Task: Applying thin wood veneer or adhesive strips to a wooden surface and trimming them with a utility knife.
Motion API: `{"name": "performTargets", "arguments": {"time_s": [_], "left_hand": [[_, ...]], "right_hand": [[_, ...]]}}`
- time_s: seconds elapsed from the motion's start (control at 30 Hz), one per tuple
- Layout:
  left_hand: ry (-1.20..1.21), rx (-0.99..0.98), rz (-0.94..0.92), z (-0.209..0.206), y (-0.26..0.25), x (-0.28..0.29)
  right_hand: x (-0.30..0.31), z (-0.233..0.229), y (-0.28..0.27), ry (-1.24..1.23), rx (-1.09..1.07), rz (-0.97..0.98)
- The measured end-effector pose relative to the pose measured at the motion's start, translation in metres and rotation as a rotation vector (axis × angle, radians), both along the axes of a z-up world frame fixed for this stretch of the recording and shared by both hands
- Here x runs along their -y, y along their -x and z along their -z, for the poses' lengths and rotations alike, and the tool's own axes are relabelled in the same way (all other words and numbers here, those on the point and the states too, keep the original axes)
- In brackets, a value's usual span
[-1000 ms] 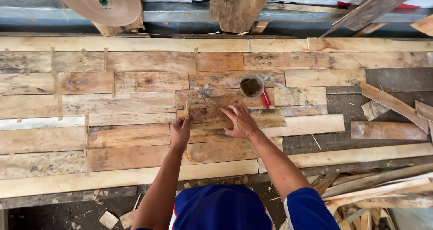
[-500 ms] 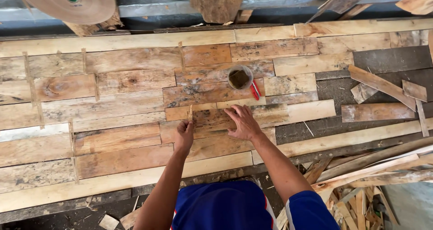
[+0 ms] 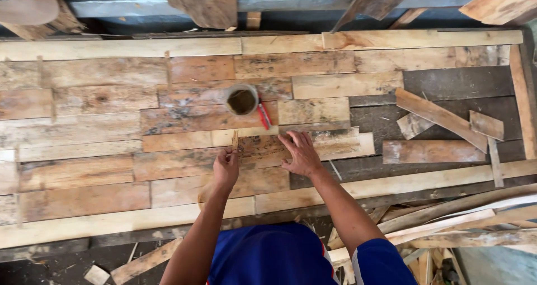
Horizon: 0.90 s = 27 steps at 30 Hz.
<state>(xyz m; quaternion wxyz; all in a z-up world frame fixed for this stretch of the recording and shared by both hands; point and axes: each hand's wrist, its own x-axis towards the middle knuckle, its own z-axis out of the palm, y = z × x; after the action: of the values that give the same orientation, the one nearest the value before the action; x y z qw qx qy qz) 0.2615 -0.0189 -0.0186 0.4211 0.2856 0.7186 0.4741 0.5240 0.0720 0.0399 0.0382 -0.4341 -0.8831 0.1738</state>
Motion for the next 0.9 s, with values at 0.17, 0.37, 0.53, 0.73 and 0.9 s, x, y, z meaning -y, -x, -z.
{"name": "performTargets", "arguments": {"time_s": [0.17, 0.37, 0.53, 0.73, 0.9], "left_hand": [[0.099, -0.156, 0.028, -0.012, -0.087, -0.026], [-0.087, -0.129, 0.039, 0.02, -0.165, -0.047], [0.068, -0.085, 0.118, 0.04, -0.206, -0.062], [-0.335, -0.514, 0.071, 0.058, -0.206, -0.066], [-0.027, 0.094, 0.037, 0.027, -0.186, -0.05]], "right_hand": [[-0.019, 0.004, -0.079, -0.026, -0.007, 0.014], [-0.035, 0.007, -0.157, -0.024, 0.009, 0.021], [-0.051, 0.014, -0.202, -0.007, 0.022, 0.042], [-0.054, 0.025, -0.218, 0.009, 0.044, 0.116], [-0.047, 0.038, -0.202, -0.107, -0.068, 0.128]]}}
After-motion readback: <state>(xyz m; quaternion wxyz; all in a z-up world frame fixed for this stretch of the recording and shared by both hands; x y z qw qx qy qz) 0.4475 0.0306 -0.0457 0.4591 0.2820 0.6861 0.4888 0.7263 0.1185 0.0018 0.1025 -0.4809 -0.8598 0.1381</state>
